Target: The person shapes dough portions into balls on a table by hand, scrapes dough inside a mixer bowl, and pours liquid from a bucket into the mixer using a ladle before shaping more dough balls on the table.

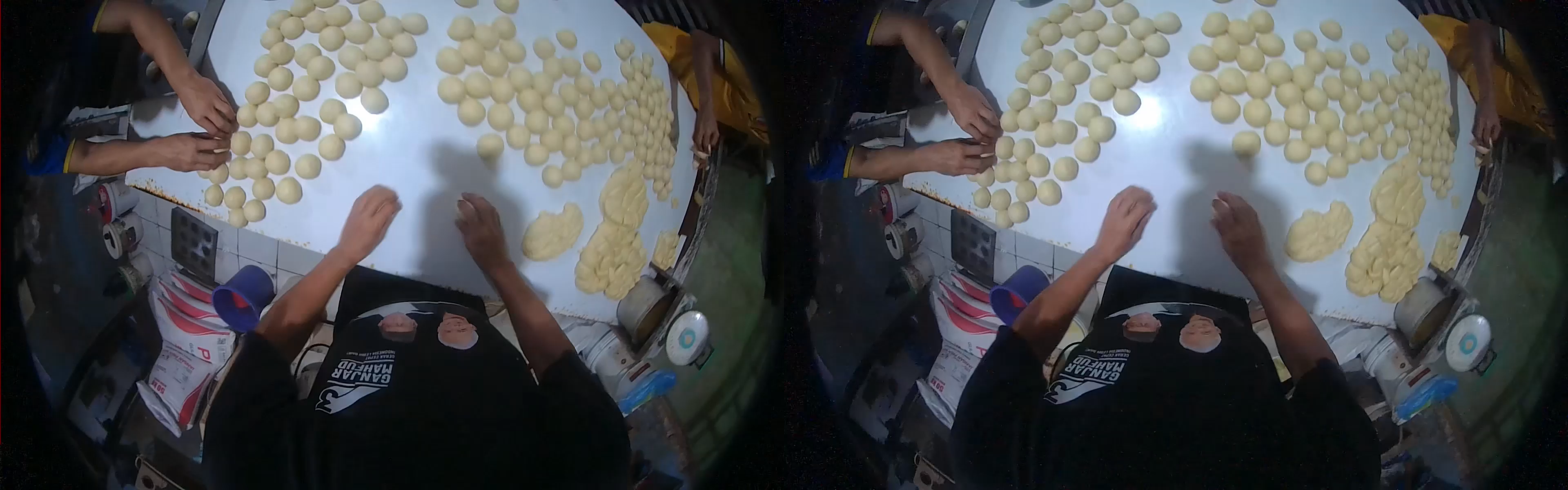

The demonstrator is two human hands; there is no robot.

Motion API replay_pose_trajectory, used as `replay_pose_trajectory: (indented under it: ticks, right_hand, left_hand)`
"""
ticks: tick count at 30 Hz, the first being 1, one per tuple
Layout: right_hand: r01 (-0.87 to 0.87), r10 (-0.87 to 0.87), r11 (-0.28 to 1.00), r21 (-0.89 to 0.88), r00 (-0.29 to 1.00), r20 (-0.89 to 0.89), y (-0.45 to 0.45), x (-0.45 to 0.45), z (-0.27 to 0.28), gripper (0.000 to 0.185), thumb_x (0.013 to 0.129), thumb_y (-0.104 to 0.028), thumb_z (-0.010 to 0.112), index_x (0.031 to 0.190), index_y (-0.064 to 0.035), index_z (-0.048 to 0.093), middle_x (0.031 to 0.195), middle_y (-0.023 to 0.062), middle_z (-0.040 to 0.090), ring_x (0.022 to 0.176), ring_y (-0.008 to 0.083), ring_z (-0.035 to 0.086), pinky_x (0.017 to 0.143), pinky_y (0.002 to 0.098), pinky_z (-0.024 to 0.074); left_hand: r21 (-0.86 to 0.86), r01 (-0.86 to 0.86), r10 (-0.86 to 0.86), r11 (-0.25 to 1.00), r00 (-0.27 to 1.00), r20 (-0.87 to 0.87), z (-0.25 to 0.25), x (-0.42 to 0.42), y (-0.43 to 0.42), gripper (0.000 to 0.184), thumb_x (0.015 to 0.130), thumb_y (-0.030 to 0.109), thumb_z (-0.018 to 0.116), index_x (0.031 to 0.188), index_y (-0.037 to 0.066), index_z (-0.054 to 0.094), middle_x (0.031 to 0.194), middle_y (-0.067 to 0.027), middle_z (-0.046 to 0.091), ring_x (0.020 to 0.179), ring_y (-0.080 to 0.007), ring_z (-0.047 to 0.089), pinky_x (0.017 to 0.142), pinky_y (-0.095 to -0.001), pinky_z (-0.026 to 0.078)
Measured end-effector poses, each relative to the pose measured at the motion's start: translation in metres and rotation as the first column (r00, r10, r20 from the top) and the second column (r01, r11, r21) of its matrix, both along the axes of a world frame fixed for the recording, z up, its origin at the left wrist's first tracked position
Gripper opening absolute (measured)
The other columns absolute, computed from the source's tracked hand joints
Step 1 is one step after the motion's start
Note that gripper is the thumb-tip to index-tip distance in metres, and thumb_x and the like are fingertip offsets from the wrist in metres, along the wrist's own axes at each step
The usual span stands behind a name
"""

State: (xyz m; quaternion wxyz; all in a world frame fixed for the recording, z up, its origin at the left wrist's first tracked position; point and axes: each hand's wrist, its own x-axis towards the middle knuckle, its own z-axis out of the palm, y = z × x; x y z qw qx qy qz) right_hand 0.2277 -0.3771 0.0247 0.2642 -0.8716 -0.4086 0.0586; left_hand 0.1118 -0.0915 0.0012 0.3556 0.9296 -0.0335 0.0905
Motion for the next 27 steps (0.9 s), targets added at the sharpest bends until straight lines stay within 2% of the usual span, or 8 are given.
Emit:
replay_pose_trajectory:
  ticks: [5,11,13,15,17,21,24,27]
  right_hand:
    - [0.190,-0.216,0.976,-0.105,0.813,-0.541,0.128,0.133,0.083,0.045,0.101,-0.024,0.068,0.138,-0.0009,0.057,0.126,0.0257,0.068,0.118,0.0438,0.066,0.101,0.0497,0.0516]
    - [0.405,-0.261,0.788,0.464,0.902,-0.343,0.302,0.274,0.048,0.046,0.095,-0.031,0.078,0.128,0.0000,0.066,0.116,0.0191,0.071,0.092,0.0335,0.070,0.081,0.0406,0.0560]
    - [0.191,-0.221,0.975,0.113,0.877,0.427,0.300,0.292,0.001,0.043,0.098,-0.037,0.073,0.118,0.0011,0.069,0.116,0.0187,0.073,0.099,0.0366,0.068,0.091,0.0450,0.0535]
    - [0.232,-0.272,0.950,0.210,0.943,0.192,0.286,0.251,0.043,0.043,0.100,-0.039,0.071,0.112,0.0022,0.069,0.109,0.0178,0.072,0.096,0.0354,0.067,0.087,0.0455,0.0528]
    - [0.460,-0.294,0.878,0.128,0.732,-0.615,0.247,0.177,0.055,0.034,0.106,-0.033,0.063,0.105,0.0007,0.067,0.098,0.0201,0.068,0.093,0.0383,0.066,0.083,0.0460,0.0520]
    - [-0.438,0.424,0.898,0.039,0.841,-0.335,0.110,0.058,-0.010,0.017,0.089,-0.017,0.076,0.097,-0.0064,0.066,0.098,0.0124,0.064,0.098,0.0331,0.063,0.089,0.0469,0.0511]
    - [-0.298,0.287,0.943,0.144,0.953,0.093,0.109,0.072,-0.005,0.021,0.085,-0.021,0.081,0.088,-0.0076,0.065,0.093,0.0123,0.065,0.097,0.0325,0.064,0.086,0.0482,0.0504]
    - [-0.100,0.097,0.976,0.191,0.995,0.027,0.160,0.060,-0.036,0.023,0.079,-0.026,0.082,0.083,-0.0107,0.065,0.090,0.0105,0.064,0.090,0.0325,0.061,0.083,0.0471,0.0483]
  left_hand:
    - [0.122,-0.246,0.246,0.962,0.969,0.015,0.005,0.048,0.019,0.026,0.081,0.013,0.081,0.103,0.011,0.065,0.109,-0.0069,0.066,0.104,-0.0325,0.063,0.086,-0.0469,0.051]
    - [-0.014,0.078,-0.079,0.997,0.995,-0.068,0.009,-0.001,0.047,0.027,0.080,0.013,0.078,0.105,0.007,0.069,0.111,-0.0132,0.067,0.104,-0.0357,0.066,0.090,-0.0493,0.056]
    - [0.000,0.082,-0.081,0.997,0.993,-0.085,0.021,0.021,0.052,0.031,0.083,0.013,0.078,0.112,0.005,0.069,0.116,-0.0150,0.068,0.108,-0.0363,0.067,0.093,-0.0494,0.056]
    - [-0.376,-0.166,0.102,0.912,0.978,-0.184,0.034,0.057,0.021,0.035,0.087,0.015,0.079,0.119,0.004,0.069,0.120,-0.0154,0.067,0.114,-0.0383,0.064,0.098,-0.0506,0.054]
    - [-0.291,-0.120,0.071,0.949,0.982,-0.174,0.027,0.044,0.006,0.049,0.087,0.022,0.080,0.130,0.004,0.064,0.129,-0.0167,0.064,0.123,-0.0378,0.060,0.103,-0.0509,0.051]
    - [-0.106,-0.052,0.027,0.993,0.976,-0.218,0.009,0.014,0.017,0.092,0.076,0.040,0.090,0.150,0.001,0.053,0.155,-0.0220,0.053,0.144,-0.0408,0.048,0.118,-0.0523,0.041]
    - [-0.104,-0.161,0.130,0.982,0.959,-0.253,0.017,-0.018,0.037,0.084,0.081,0.024,0.089,0.151,-0.003,0.051,0.151,-0.0246,0.056,0.139,-0.0457,0.052,0.118,-0.0535,0.040]
    - [0.073,-0.167,0.178,0.983,0.968,-0.178,0.018,-0.013,0.024,0.076,0.092,0.031,0.080,0.153,-0.002,0.049,0.150,-0.0234,0.056,0.139,-0.0432,0.051,0.117,-0.0535,0.038]
